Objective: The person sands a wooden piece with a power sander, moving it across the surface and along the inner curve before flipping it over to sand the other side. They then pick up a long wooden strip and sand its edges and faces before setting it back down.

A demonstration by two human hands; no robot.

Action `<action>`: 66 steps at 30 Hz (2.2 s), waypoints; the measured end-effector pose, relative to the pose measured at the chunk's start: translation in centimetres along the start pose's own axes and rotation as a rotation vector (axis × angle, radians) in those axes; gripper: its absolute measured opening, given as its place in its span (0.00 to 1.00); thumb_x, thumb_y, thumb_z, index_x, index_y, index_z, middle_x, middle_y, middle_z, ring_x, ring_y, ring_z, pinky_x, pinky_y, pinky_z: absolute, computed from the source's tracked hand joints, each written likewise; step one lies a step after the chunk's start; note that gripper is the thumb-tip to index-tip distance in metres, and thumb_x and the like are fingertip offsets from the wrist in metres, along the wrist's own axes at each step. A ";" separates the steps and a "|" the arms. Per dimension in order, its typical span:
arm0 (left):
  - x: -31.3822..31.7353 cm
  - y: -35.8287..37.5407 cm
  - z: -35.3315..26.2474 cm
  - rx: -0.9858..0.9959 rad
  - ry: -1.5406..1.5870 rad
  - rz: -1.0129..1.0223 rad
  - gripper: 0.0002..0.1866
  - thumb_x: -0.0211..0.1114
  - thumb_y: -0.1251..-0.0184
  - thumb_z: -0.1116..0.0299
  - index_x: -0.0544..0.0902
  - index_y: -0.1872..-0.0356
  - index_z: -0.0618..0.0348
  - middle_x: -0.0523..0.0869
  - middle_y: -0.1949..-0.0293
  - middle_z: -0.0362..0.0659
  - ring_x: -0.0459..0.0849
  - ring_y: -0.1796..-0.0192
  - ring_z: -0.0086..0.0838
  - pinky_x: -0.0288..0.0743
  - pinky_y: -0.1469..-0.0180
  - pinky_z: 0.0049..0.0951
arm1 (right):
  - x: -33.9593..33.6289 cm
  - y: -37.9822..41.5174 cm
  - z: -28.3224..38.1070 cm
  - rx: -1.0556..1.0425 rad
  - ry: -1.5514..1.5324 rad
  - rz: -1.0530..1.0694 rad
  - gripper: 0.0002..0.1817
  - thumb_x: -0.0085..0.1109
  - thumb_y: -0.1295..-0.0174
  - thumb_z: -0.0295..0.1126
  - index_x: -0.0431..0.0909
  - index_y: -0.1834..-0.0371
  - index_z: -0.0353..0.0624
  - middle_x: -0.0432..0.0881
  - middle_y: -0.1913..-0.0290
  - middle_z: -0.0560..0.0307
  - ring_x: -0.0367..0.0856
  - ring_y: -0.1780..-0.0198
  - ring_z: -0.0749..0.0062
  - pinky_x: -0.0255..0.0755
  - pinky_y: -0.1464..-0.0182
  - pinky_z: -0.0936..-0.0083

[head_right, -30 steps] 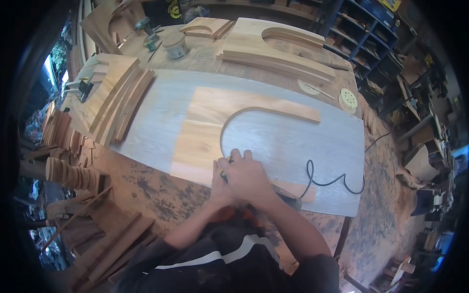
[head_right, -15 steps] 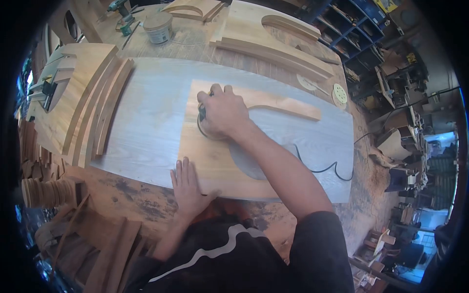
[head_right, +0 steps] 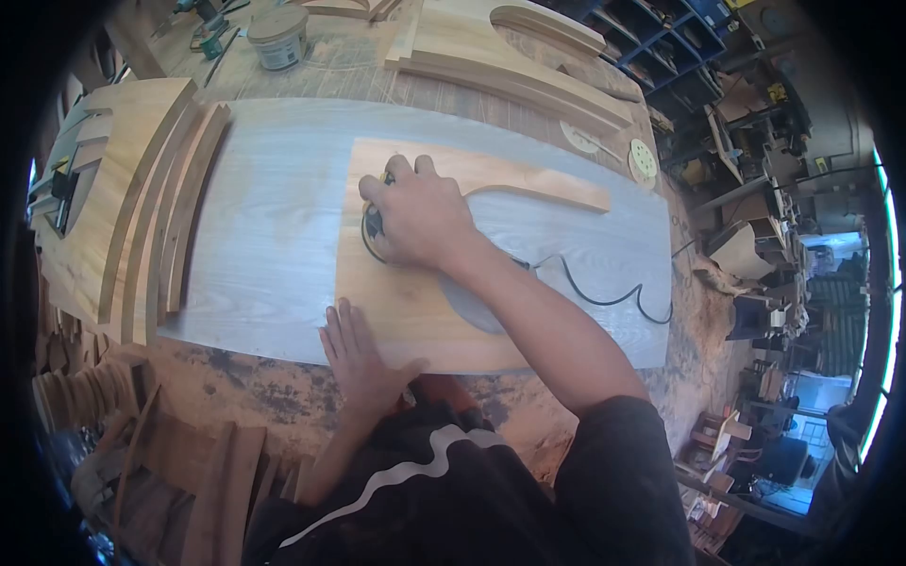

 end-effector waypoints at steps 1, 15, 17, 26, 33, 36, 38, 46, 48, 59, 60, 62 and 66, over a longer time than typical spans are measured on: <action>-0.1 -0.1 0.0 -0.009 0.011 0.003 0.74 0.87 0.56 0.35 0.58 0.16 0.75 0.56 0.14 0.68 0.49 0.11 0.70 0.40 0.14 0.73 | 0.0 0.6 0.7 -0.025 -0.003 -0.003 0.20 0.72 0.42 0.39 0.86 0.45 0.49 0.83 0.46 0.43 0.84 0.46 0.43 0.88 0.57 0.50; 2.3 -3.4 0.0 -0.025 0.372 0.016 0.50 0.86 0.46 0.55 0.73 0.24 0.64 0.75 0.24 0.62 0.70 0.18 0.58 0.53 0.14 0.64 | 0.4 9.2 5.6 -0.379 -0.232 -0.006 0.20 0.72 0.45 0.39 0.86 0.48 0.51 0.80 0.46 0.51 0.81 0.47 0.54 0.83 0.61 0.64; 1.8 -7.0 -0.1 -0.035 0.359 0.018 0.47 0.86 0.44 0.56 0.74 0.25 0.64 0.77 0.26 0.61 0.73 0.21 0.55 0.57 0.17 0.61 | 1.2 5.8 3.9 -0.348 -0.207 -0.079 0.18 0.71 0.43 0.40 0.88 0.50 0.49 0.82 0.49 0.50 0.81 0.48 0.53 0.83 0.62 0.64; 3.5 -24.4 -1.5 -0.081 0.533 -0.108 0.27 0.82 0.37 0.63 0.85 0.41 0.67 0.93 0.45 0.54 0.91 0.47 0.40 0.83 0.45 0.43 | 0.3 -5.3 -7.7 -0.109 -0.234 -0.132 0.21 0.73 0.46 0.38 0.90 0.47 0.50 0.86 0.48 0.44 0.85 0.46 0.47 0.86 0.57 0.55; 9.3 -28.0 -9.8 0.010 0.511 -0.005 0.30 0.85 0.39 0.63 0.85 0.40 0.69 0.93 0.45 0.52 0.91 0.47 0.36 0.84 0.44 0.40 | -1.5 -1.5 -17.9 0.064 -0.195 -0.130 0.27 0.75 0.47 0.39 0.89 0.40 0.54 0.86 0.45 0.43 0.87 0.41 0.39 0.86 0.52 0.49; 13.1 -28.9 -13.7 0.028 0.611 0.070 0.30 0.86 0.40 0.62 0.85 0.41 0.68 0.93 0.46 0.50 0.91 0.46 0.33 0.83 0.43 0.39 | -2.3 1.0 -22.5 0.160 -0.237 -0.059 0.29 0.75 0.46 0.40 0.88 0.37 0.54 0.87 0.44 0.42 0.87 0.40 0.37 0.86 0.47 0.47; 15.2 -29.5 -16.6 0.050 0.692 0.180 0.30 0.86 0.41 0.63 0.85 0.41 0.67 0.93 0.47 0.47 0.90 0.46 0.31 0.83 0.43 0.37 | -3.0 3.0 -25.6 0.206 -0.242 -0.045 0.29 0.75 0.46 0.41 0.88 0.37 0.55 0.87 0.43 0.42 0.88 0.40 0.38 0.85 0.44 0.48; 24.1 -30.5 -28.3 0.248 0.598 0.384 0.47 0.89 0.50 0.47 0.80 0.29 0.55 0.86 0.33 0.53 0.81 0.28 0.53 0.56 0.15 0.57 | -5.3 12.2 -36.2 0.495 -0.122 -0.102 0.35 0.76 0.50 0.52 0.86 0.34 0.60 0.88 0.41 0.50 0.88 0.40 0.46 0.84 0.39 0.52; 25.0 -30.5 -31.9 0.325 0.516 0.373 0.53 0.90 0.55 0.45 0.76 0.26 0.55 0.81 0.29 0.53 0.77 0.23 0.51 0.47 0.12 0.65 | -5.9 14.0 -38.5 0.579 -0.121 -0.058 0.37 0.77 0.54 0.50 0.86 0.34 0.61 0.87 0.43 0.51 0.88 0.41 0.46 0.84 0.40 0.51; 25.3 -31.3 -32.8 0.320 0.614 0.227 0.57 0.91 0.63 0.48 0.73 0.27 0.56 0.82 0.32 0.50 0.78 0.25 0.51 0.48 0.15 0.75 | -7.1 12.6 -39.1 0.561 -0.076 -0.076 0.35 0.73 0.57 0.42 0.86 0.37 0.55 0.89 0.43 0.47 0.90 0.43 0.44 0.84 0.41 0.51; 24.2 -31.4 -31.9 0.306 0.645 0.185 0.57 0.91 0.63 0.48 0.73 0.27 0.56 0.82 0.33 0.50 0.78 0.25 0.51 0.48 0.15 0.75 | -6.8 11.6 -38.3 0.546 -0.073 -0.052 0.35 0.73 0.57 0.42 0.86 0.38 0.54 0.89 0.43 0.46 0.91 0.44 0.44 0.85 0.42 0.51; 21.9 -31.5 -29.5 0.277 0.677 0.124 0.56 0.91 0.63 0.48 0.74 0.28 0.56 0.82 0.33 0.51 0.79 0.26 0.52 0.48 0.15 0.76 | -5.9 9.3 -36.3 0.484 -0.091 -0.055 0.35 0.73 0.57 0.42 0.86 0.38 0.54 0.89 0.43 0.46 0.91 0.45 0.43 0.85 0.42 0.51; 18.2 -32.0 -23.5 0.225 0.554 0.067 0.56 0.90 0.61 0.47 0.73 0.27 0.55 0.82 0.34 0.50 0.79 0.26 0.52 0.46 0.15 0.77 | -4.8 4.6 -31.1 0.382 -0.086 -0.065 0.36 0.75 0.60 0.41 0.86 0.39 0.53 0.88 0.45 0.45 0.89 0.45 0.42 0.85 0.43 0.50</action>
Point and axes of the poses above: each hand's wrist, its own y-axis away from the middle knuckle, its own x-axis out of the palm, z = x × y, the point moved 6 cm from there along -y, towards the middle knuckle
